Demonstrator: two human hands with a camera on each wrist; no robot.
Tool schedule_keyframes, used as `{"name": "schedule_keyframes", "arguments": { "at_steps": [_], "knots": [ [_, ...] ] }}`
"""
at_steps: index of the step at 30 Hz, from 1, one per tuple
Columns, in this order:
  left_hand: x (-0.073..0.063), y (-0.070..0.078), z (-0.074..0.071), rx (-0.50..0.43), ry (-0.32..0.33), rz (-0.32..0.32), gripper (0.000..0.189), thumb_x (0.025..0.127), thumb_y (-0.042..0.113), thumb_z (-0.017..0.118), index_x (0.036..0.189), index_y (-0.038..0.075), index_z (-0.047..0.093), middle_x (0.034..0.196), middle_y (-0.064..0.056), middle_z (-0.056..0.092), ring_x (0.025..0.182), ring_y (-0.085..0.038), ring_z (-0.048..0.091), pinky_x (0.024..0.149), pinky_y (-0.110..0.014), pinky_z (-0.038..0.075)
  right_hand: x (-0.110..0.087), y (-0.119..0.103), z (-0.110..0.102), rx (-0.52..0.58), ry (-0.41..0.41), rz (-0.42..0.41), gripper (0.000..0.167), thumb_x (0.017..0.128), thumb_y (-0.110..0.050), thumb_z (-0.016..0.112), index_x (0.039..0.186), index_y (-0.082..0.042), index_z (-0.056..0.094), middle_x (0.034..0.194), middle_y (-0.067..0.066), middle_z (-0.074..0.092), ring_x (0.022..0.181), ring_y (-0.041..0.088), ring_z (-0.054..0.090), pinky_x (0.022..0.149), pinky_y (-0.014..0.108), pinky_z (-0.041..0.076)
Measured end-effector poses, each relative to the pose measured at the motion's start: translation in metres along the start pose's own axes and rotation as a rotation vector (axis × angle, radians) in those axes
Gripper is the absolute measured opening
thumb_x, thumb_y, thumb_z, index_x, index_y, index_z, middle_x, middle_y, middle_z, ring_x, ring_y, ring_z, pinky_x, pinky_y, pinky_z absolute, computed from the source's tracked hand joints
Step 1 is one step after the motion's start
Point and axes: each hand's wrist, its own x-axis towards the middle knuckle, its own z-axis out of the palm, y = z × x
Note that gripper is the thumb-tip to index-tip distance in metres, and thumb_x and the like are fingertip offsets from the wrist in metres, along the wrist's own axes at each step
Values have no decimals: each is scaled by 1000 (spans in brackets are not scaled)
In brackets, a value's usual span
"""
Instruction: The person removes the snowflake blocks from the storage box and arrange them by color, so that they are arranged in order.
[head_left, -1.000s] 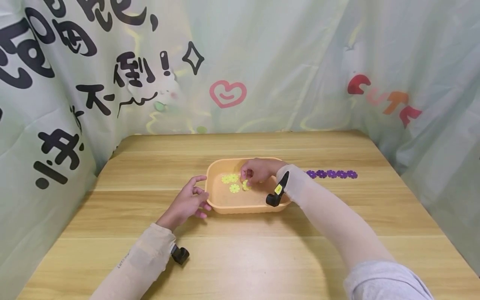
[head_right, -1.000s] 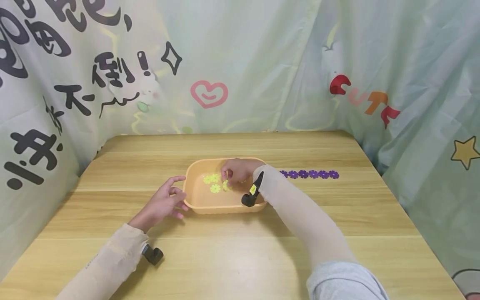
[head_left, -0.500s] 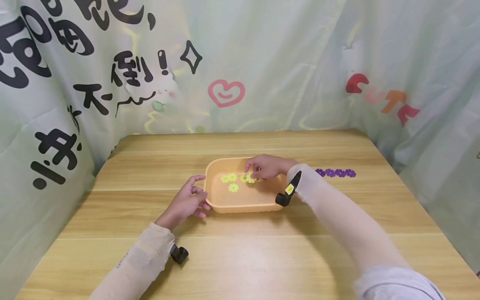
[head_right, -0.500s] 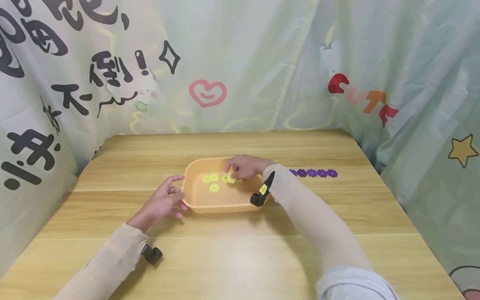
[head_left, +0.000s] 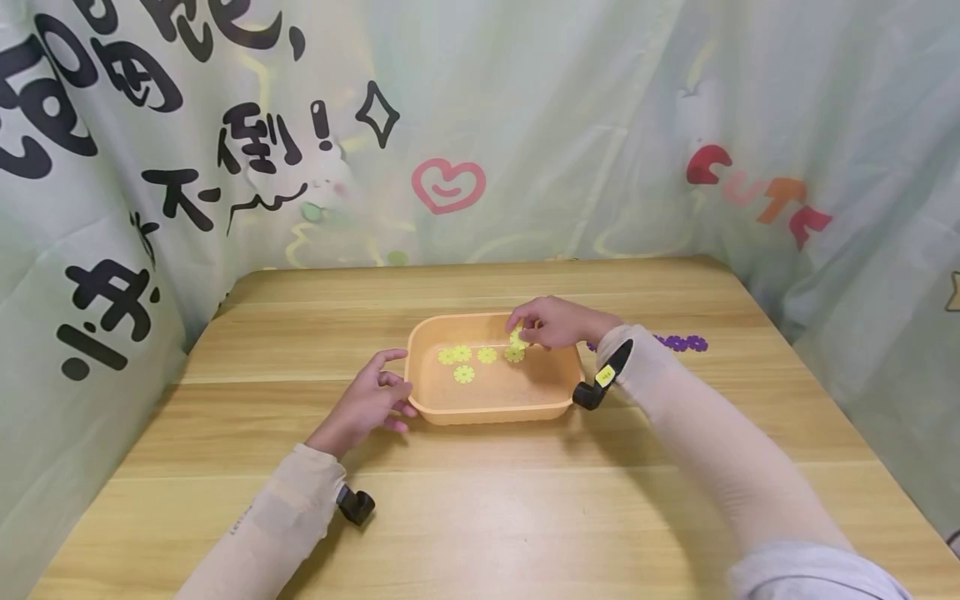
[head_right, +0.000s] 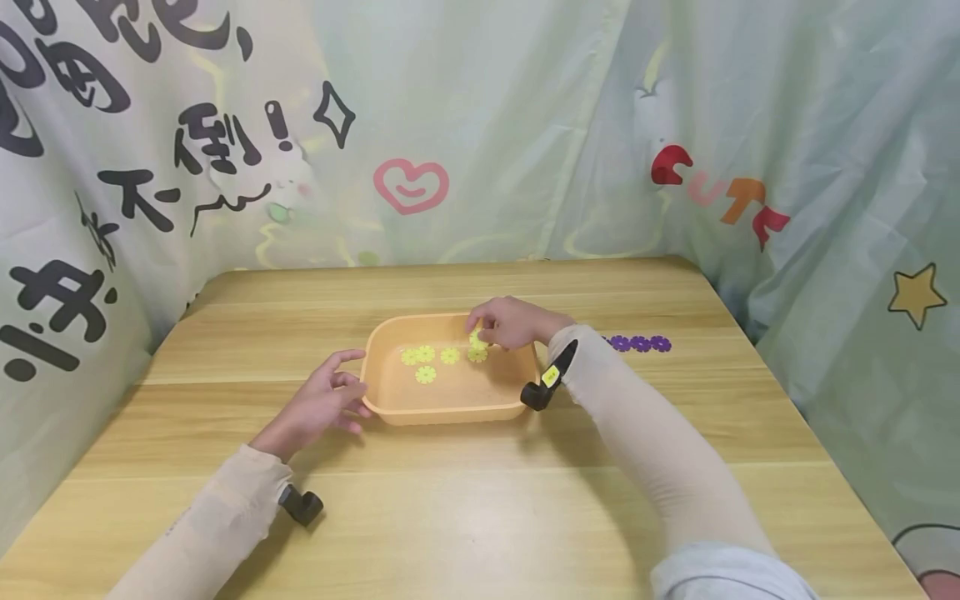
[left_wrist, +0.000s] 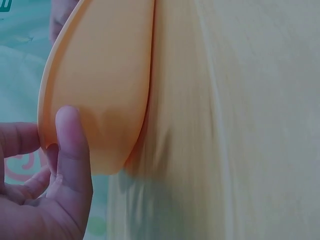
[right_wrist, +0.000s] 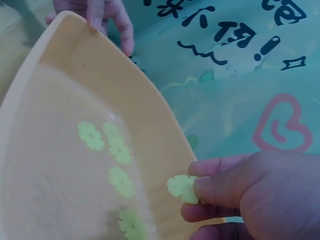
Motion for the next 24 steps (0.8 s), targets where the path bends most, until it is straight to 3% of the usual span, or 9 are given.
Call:
{"name": "schedule_keyframes", "arguments": {
  "at_steps": [5, 11, 14, 18, 21, 24],
  "knots": [
    [-1, -2, -7, 2, -38, -5, 52, 96, 6, 57, 142, 11, 33, 108, -17, 48, 75, -24, 62, 55, -29, 56, -12, 3, -7, 53, 48, 7, 24, 96, -2, 52, 117, 2, 62, 85, 21, 63, 54, 16, 53, 53, 30, 51],
    [-4, 1, -28, 102, -189, -5, 43, 93, 8, 62, 128, 2, 38, 104, -15, 50, 81, -29, 63, 53, -26, 48, -25, 13, -15, 56, 119, 6, 23, 95, -2, 53, 117, 2, 62, 81, 14, 62, 54, 18, 54, 50, 30, 49],
    [-4, 3, -45, 172, -351, -13, 48, 92, 8, 65, 129, -1, 37, 108, -18, 52, 85, -30, 63, 56, -27, 47, -31, 18, -18, 66, 156, 4, 22, 96, -3, 54, 116, 2, 62, 82, 15, 63, 56, 21, 56, 51, 31, 50],
    [0, 2, -67, 173, -685, 23, 65, 86, 7, 71, 134, -2, 28, 120, -28, 45, 92, -37, 62, 65, -28, 53, -40, 23, -21, 107, 206, 9, 23, 96, -1, 54, 117, 4, 61, 83, 18, 62, 59, 23, 57, 51, 31, 51],
    [6, -4, -80, 113, -902, 134, 80, 84, 15, 76, 141, 10, 21, 131, -29, 36, 103, -41, 57, 75, -38, 57, -48, 28, -22, 116, 244, 15, 22, 96, 0, 55, 117, 5, 61, 80, 16, 62, 59, 26, 57, 49, 30, 51],
    [13, -12, -84, -30, -1041, 294, 92, 85, 23, 76, 147, 24, 8, 146, -26, 21, 119, -42, 47, 84, -55, 54, -57, 33, -22, 121, 272, 36, 22, 96, -2, 56, 117, 3, 62, 80, 15, 62, 62, 32, 59, 51, 31, 51]
  ]
}}
